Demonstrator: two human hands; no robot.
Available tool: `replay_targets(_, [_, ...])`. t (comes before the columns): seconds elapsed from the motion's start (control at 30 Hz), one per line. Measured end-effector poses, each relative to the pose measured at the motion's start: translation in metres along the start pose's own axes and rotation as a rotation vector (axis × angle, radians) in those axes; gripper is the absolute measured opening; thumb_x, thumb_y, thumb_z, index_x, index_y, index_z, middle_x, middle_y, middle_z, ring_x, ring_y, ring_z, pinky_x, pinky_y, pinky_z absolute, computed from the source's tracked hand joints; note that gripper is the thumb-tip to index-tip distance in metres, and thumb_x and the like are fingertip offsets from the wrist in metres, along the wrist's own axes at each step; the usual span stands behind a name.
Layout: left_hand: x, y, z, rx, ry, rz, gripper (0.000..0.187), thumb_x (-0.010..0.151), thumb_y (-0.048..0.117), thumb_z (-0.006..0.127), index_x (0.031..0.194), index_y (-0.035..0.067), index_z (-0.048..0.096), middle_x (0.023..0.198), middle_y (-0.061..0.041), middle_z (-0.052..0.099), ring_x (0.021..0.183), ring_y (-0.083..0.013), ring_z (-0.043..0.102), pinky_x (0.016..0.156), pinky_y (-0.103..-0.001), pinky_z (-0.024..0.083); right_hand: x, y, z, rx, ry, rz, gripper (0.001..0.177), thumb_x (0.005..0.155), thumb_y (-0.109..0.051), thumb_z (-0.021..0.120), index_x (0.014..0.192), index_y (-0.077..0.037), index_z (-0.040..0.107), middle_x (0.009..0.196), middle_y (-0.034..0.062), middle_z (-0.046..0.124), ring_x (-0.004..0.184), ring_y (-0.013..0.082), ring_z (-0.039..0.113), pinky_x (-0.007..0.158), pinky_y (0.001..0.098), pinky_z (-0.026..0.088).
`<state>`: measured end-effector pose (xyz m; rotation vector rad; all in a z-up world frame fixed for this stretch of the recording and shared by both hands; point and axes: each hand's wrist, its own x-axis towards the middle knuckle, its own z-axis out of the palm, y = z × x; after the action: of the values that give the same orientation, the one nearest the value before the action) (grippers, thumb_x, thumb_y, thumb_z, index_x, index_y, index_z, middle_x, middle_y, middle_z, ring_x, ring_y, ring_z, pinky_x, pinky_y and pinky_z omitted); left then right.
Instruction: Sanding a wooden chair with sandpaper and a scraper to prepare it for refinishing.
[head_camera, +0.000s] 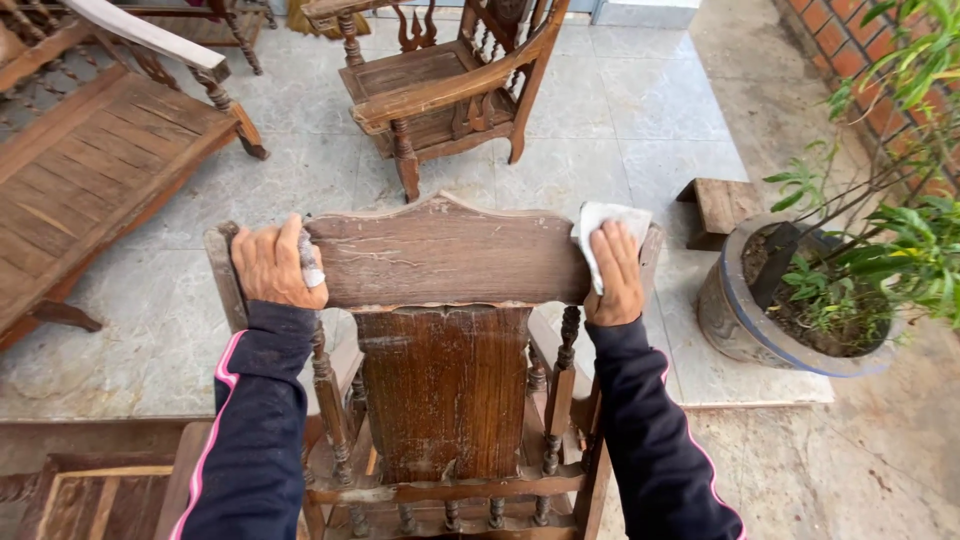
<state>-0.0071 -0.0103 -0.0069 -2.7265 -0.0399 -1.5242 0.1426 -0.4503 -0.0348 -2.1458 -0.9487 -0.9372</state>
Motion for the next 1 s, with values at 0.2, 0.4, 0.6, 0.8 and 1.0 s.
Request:
replay_targets(0.2, [-0.001,0.001,0.004,-0.024,0.019,-0.037,0.048,0.094,0.019,0.069,0.138,0.002,0.057,0.111,-0.018,0.06,0.107,-0.0383,0.058,0.111,-0.06,0.038,-0.066,-0.016,-0.004,0.045,-0.013,-0.032,0.082,0.06,0.018,0.043,0.139,0.003,0.059,0.147,0.024,0.055,0.146,0.04,0.045,0.126,0.053,0.028])
replay_targets(0.4, [0.0,0.008,0.006,-0.045,0.018,-0.08,0.053,0.092,0.015,0.066,0.141,0.003,0.053,0.111,-0.017,0.06,0.109,-0.0379,0.057,0.114,-0.06,0.035,-0.008,-0.047,0.017,-0.101,0.091,0.102,0.072,0.075,0.019,0.045,0.145,0.004,0.056,0.154,0.0271,0.051,0.151,0.0434,0.041,0.129,0.0501,0.029])
replay_targets(0.6, [-0.005,0.001,0.001,-0.1,-0.067,-0.068,0.07,0.08,0.014,0.066,0.146,0.002,0.047,0.115,-0.017,0.059,0.113,-0.0382,0.054,0.118,-0.059,0.031,-0.083,-0.128,0.109,-0.047,-0.219,-0.272,0.056,0.095,0.01,0.053,0.151,0.003,0.048,0.15,0.0268,0.052,0.143,0.0393,0.048,0.123,0.0554,0.032])
replay_targets(0.8, [-0.007,-0.002,0.006,-0.112,-0.088,-0.068,0.072,0.08,0.015,0.067,0.148,0.002,0.044,0.115,-0.018,0.057,0.114,-0.0381,0.054,0.118,-0.059,0.029,0.001,-0.091,0.083,-0.372,-0.37,-0.157,0.062,0.087,0.015,0.049,0.146,0.0,0.055,0.145,0.0232,0.059,0.139,0.0352,0.053,0.117,0.0531,0.043])
replay_targets(1.0, [-0.031,0.002,0.019,-0.084,-0.108,-0.115,0.069,0.096,0.012,0.062,0.16,0.005,0.037,0.153,-0.019,0.05,0.147,-0.0401,0.04,0.127,-0.061,0.021,-0.047,-0.09,0.083,-0.151,-0.094,-0.176,0.051,0.098,0.009,0.05,0.149,0.0,0.049,0.151,0.024,0.052,0.147,0.038,0.048,0.124,0.0554,0.04])
